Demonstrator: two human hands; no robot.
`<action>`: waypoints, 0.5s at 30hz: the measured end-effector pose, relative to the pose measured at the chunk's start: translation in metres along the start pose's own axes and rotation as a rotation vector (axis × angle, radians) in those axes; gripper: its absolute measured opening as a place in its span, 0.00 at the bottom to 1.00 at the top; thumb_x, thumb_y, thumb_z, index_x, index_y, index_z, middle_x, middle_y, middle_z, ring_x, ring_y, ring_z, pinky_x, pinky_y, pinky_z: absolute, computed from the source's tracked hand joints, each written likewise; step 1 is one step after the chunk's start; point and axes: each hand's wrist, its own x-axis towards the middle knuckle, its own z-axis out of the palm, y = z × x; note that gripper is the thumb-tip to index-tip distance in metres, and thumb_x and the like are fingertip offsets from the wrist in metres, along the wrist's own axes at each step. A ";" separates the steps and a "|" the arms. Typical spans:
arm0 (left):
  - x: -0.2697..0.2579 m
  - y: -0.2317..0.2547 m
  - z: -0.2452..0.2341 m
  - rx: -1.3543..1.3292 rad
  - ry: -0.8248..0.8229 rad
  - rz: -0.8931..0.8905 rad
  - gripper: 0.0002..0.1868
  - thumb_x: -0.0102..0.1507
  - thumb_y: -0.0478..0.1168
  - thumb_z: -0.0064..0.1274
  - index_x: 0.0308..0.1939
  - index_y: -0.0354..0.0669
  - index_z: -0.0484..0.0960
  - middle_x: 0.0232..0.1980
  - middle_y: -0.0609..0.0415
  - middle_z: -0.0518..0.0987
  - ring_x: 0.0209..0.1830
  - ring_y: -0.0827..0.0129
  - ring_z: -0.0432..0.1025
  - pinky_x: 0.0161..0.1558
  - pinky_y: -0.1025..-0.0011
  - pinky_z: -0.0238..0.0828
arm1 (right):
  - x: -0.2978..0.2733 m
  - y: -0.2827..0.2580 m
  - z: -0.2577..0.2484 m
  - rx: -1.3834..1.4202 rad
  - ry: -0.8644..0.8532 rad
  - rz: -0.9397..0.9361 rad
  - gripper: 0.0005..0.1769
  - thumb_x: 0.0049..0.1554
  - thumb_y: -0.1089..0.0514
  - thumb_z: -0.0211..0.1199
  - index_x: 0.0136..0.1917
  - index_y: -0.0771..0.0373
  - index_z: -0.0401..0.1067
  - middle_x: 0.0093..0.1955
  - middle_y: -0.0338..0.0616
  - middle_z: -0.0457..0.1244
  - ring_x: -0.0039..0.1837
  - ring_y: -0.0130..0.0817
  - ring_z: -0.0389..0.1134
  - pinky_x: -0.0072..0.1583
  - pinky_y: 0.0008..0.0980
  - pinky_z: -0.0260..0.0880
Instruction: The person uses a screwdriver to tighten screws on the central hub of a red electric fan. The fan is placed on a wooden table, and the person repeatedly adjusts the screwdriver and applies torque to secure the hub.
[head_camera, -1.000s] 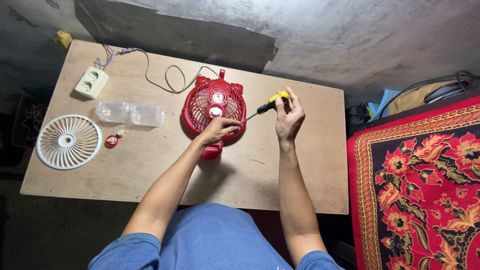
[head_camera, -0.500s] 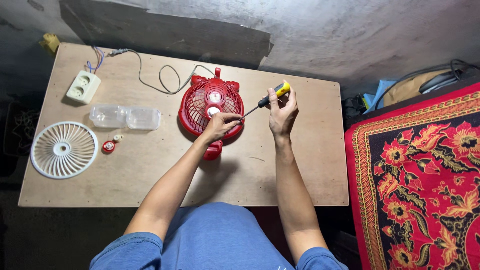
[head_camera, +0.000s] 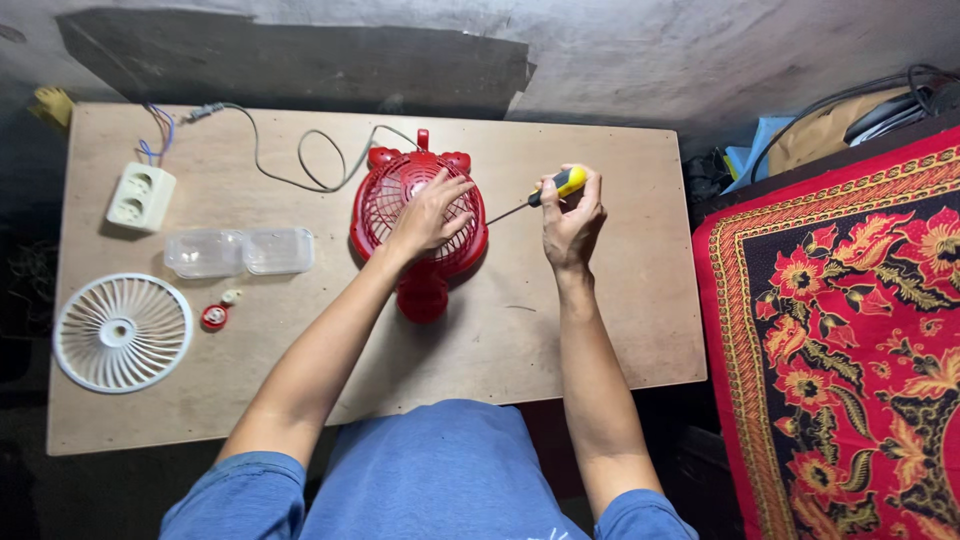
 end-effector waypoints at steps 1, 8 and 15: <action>0.002 -0.003 0.003 0.050 -0.033 -0.003 0.28 0.62 0.45 0.62 0.66 0.42 0.77 0.70 0.42 0.74 0.76 0.42 0.60 0.71 0.50 0.59 | 0.002 0.006 0.001 -0.007 -0.020 -0.014 0.15 0.65 0.60 0.62 0.61 0.68 0.63 0.48 0.48 0.70 0.51 0.33 0.76 0.53 0.31 0.79; 0.008 -0.002 0.032 0.316 -0.170 -0.096 0.40 0.57 0.49 0.64 0.71 0.42 0.71 0.77 0.40 0.62 0.79 0.42 0.49 0.74 0.38 0.45 | 0.004 0.046 0.000 -0.080 -0.172 -0.024 0.16 0.65 0.58 0.61 0.61 0.67 0.63 0.48 0.49 0.71 0.50 0.35 0.76 0.54 0.32 0.78; 0.014 -0.003 0.045 0.364 -0.152 -0.184 0.38 0.58 0.48 0.63 0.70 0.42 0.71 0.77 0.39 0.61 0.80 0.42 0.49 0.75 0.39 0.38 | 0.012 0.066 -0.001 -0.086 -0.220 -0.005 0.16 0.65 0.57 0.62 0.61 0.66 0.63 0.47 0.48 0.72 0.51 0.35 0.77 0.54 0.33 0.79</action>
